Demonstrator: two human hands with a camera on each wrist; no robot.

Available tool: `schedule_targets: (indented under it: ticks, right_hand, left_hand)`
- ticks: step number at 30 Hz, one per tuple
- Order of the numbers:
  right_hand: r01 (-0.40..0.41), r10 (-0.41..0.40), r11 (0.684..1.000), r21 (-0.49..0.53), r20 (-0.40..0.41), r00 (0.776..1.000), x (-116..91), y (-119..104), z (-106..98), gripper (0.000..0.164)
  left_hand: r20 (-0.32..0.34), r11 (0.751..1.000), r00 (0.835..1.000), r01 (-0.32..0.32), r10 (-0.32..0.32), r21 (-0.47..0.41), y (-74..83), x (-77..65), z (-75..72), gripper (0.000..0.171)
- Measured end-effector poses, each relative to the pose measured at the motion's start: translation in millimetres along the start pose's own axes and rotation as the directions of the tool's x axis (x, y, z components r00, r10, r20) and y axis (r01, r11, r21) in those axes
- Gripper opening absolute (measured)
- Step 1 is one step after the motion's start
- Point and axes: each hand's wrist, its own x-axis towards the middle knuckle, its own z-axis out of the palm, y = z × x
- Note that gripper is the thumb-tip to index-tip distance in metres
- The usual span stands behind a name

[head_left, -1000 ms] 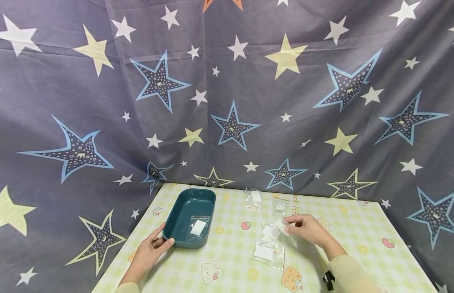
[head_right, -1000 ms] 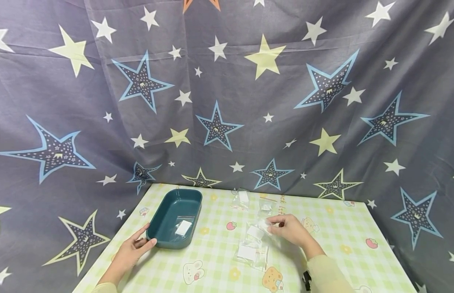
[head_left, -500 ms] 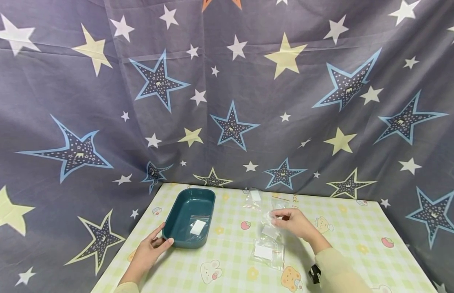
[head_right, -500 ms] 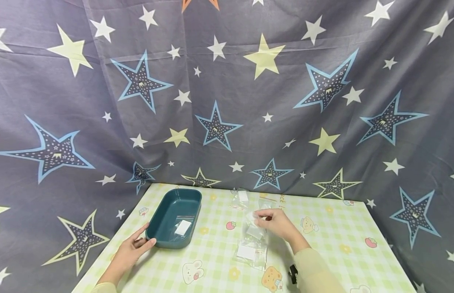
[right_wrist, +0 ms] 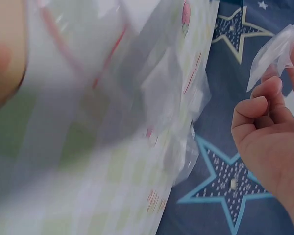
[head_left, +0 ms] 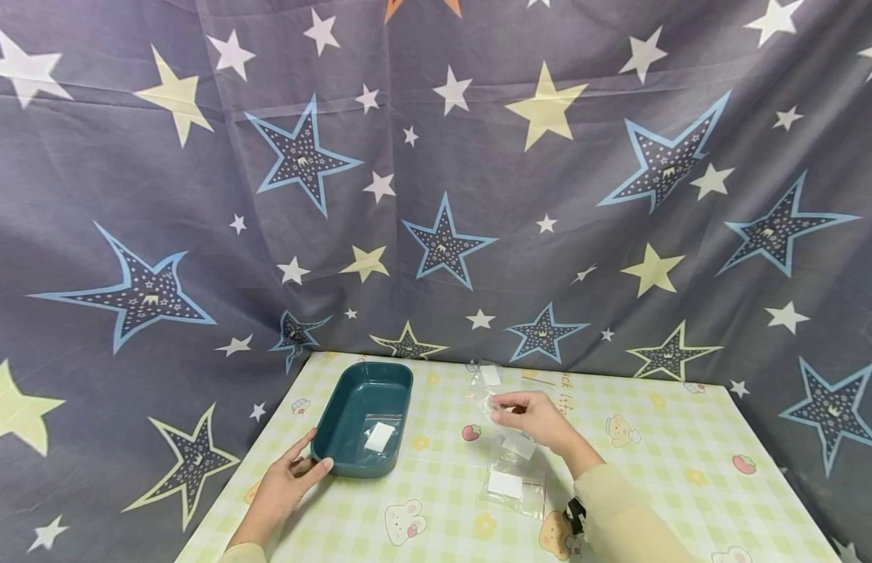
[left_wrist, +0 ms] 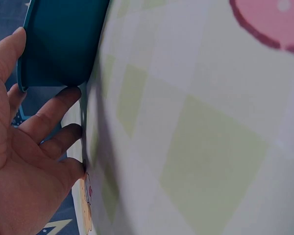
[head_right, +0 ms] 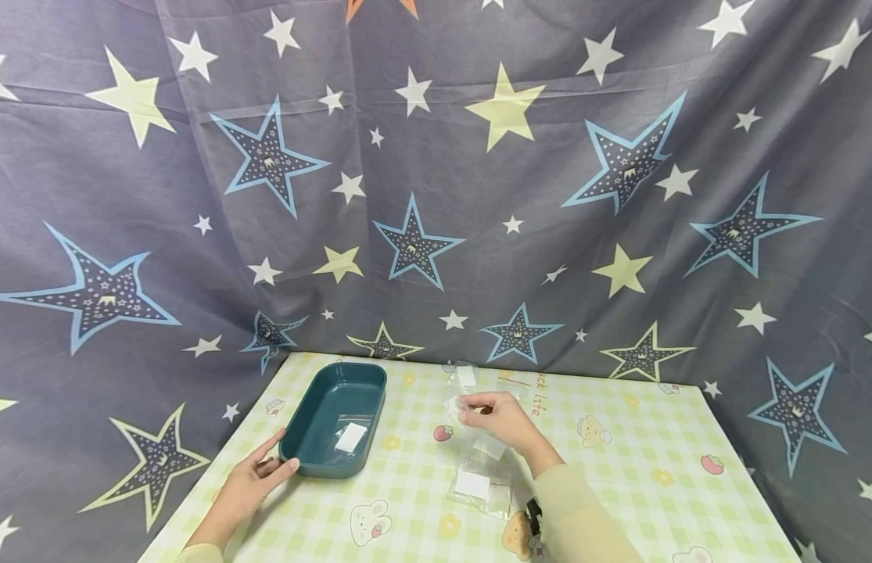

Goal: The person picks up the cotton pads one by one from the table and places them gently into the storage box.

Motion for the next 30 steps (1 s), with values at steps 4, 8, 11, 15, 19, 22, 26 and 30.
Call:
schedule_targets:
  ticks: [4,8,11,15,19,22,26,30]
  right_hand:
    - [0.012,-0.013,1.0,0.021,0.02,1.0,7.3,-5.1,13.4,0.036]
    - [0.004,-0.005,0.999,0.045,0.031,0.999,12.8,-9.9,26.7,0.035]
    - [-0.007,0.004,0.997,0.08,0.041,0.999,16.1,-13.9,36.2,0.036]
    - [-0.014,0.006,0.992,0.124,0.063,0.998,20.1,-19.2,48.4,0.038]
    - [-0.028,0.015,0.987,0.16,0.082,0.997,22.7,-25.8,59.6,0.039]
    - [-0.043,0.028,0.983,0.177,0.089,0.996,23.9,-30.7,67.0,0.039]
    - [-0.059,0.046,0.985,0.164,0.084,0.995,26.1,-35.7,74.7,0.038]
    - [-0.058,0.048,0.987,0.15,0.072,0.996,28.2,-40.2,81.6,0.037]
  left_hand:
    - [-0.003,1.0,1.0,-0.001,0.001,-0.002,0.7,-0.1,0.6,0.092]
    - [-0.007,1.0,1.0,-0.008,0.008,0.001,2.3,-1.4,0.9,0.091]
    - [-0.005,1.0,1.0,-0.009,0.009,0.004,3.0,-1.4,0.7,0.092]
    - [-0.002,1.0,1.0,-0.003,0.003,0.006,3.0,-1.3,0.3,0.092]
    - [0.001,1.0,1.0,0.006,-0.006,0.008,2.0,-1.8,0.1,0.092]
    - [0.002,1.0,1.0,0.011,-0.011,0.013,0.9,-1.5,0.1,0.092]
    - [0.002,1.0,1.0,0.017,-0.017,0.01,1.0,-1.0,0.1,0.092]
    - [0.004,1.0,1.0,0.019,-0.019,0.011,1.3,-0.9,-0.2,0.093]
